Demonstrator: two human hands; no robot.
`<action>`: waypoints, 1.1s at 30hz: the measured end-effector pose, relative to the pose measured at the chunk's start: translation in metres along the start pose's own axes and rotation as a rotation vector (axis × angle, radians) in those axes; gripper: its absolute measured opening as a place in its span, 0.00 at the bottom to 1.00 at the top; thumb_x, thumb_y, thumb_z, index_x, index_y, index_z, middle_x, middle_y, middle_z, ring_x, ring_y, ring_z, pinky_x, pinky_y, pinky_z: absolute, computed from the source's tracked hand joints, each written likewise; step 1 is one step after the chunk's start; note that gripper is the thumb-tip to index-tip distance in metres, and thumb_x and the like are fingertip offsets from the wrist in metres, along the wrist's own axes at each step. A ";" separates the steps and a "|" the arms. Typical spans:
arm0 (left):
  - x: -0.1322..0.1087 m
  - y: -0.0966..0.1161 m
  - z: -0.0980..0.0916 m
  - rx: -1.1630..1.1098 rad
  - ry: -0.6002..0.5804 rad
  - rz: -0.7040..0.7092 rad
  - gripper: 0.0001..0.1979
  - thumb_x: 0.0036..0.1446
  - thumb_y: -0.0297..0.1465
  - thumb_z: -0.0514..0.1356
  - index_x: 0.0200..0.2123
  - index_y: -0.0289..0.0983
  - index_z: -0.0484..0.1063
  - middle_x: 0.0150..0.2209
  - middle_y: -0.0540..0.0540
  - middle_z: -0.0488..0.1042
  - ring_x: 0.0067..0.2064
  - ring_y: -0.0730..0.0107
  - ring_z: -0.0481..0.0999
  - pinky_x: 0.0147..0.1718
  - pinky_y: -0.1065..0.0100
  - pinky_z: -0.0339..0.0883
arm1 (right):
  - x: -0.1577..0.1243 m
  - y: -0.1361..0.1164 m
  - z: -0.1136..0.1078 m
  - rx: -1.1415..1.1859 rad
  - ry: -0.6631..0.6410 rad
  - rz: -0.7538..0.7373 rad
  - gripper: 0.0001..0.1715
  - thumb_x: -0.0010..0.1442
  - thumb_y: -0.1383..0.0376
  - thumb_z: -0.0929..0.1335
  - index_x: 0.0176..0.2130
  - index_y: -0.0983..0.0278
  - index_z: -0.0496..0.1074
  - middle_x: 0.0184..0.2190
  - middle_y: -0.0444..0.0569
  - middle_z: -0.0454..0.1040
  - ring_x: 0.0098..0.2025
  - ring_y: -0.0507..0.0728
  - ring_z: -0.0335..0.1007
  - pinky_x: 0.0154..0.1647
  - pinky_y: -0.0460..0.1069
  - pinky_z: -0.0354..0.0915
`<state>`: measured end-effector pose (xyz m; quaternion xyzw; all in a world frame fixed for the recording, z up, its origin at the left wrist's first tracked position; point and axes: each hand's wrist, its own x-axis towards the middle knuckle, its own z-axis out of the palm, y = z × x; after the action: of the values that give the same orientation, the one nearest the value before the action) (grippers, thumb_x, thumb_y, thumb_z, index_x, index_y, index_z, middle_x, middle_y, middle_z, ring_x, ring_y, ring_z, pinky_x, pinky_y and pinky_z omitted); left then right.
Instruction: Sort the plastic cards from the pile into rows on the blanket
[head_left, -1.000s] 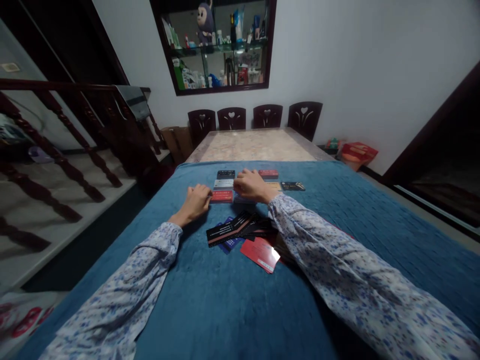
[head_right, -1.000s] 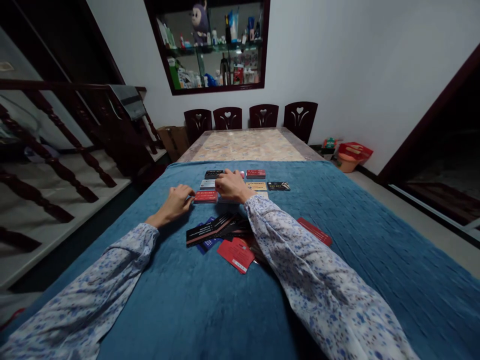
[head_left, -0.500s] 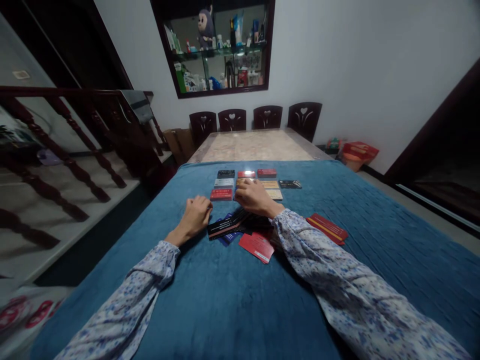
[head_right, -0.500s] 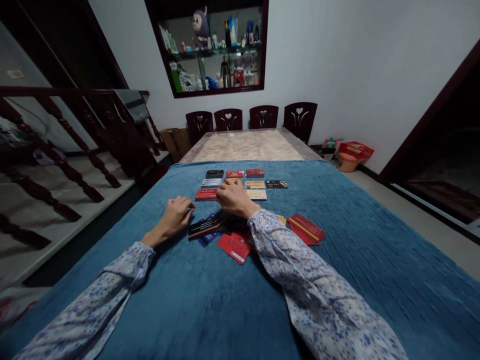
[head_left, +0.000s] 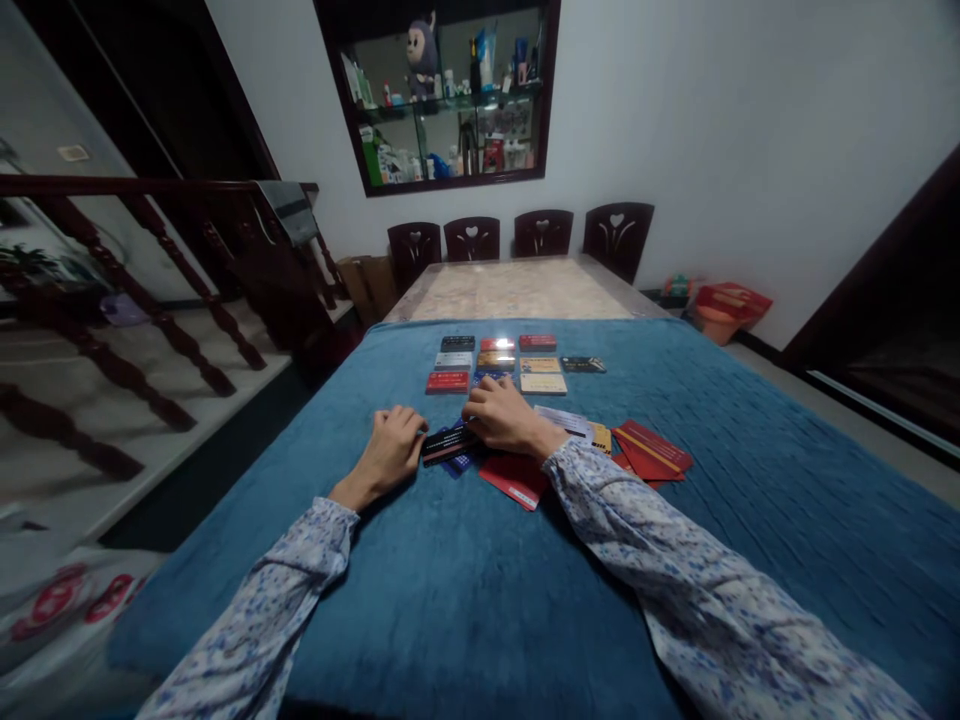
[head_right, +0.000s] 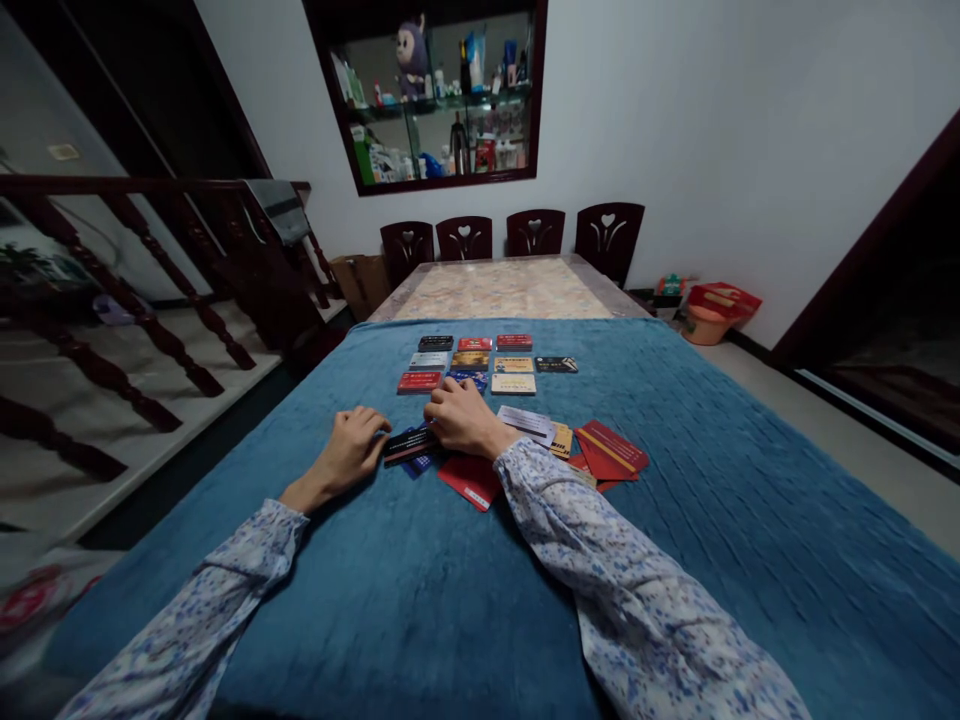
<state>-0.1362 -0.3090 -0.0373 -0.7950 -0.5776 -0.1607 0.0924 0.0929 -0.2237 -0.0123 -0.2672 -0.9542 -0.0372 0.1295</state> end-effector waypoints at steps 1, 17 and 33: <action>-0.002 0.001 -0.001 0.002 -0.004 0.002 0.08 0.64 0.27 0.52 0.40 0.38 0.71 0.42 0.41 0.77 0.47 0.55 0.72 0.49 0.51 0.58 | -0.001 -0.001 0.001 0.005 -0.013 -0.012 0.13 0.66 0.62 0.67 0.46 0.61 0.79 0.47 0.55 0.77 0.53 0.64 0.60 0.47 0.57 0.51; -0.018 0.008 -0.019 -0.046 -0.125 0.065 0.12 0.62 0.37 0.61 0.46 0.39 0.74 0.48 0.40 0.77 0.52 0.53 0.71 0.54 0.48 0.55 | -0.006 0.003 0.011 0.045 -0.107 -0.171 0.29 0.60 0.55 0.71 0.58 0.62 0.74 0.55 0.60 0.73 0.57 0.67 0.57 0.51 0.60 0.53; -0.018 0.001 -0.016 -0.091 -0.222 0.083 0.12 0.64 0.36 0.60 0.48 0.38 0.74 0.49 0.41 0.76 0.51 0.56 0.73 0.52 0.53 0.58 | -0.006 -0.002 0.017 0.042 -0.111 -0.147 0.21 0.64 0.57 0.69 0.53 0.62 0.78 0.51 0.59 0.77 0.55 0.66 0.59 0.48 0.58 0.54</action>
<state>-0.1424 -0.3311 -0.0288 -0.8344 -0.5431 -0.0940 -0.0017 0.0926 -0.2262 -0.0307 -0.1954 -0.9775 -0.0118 0.0790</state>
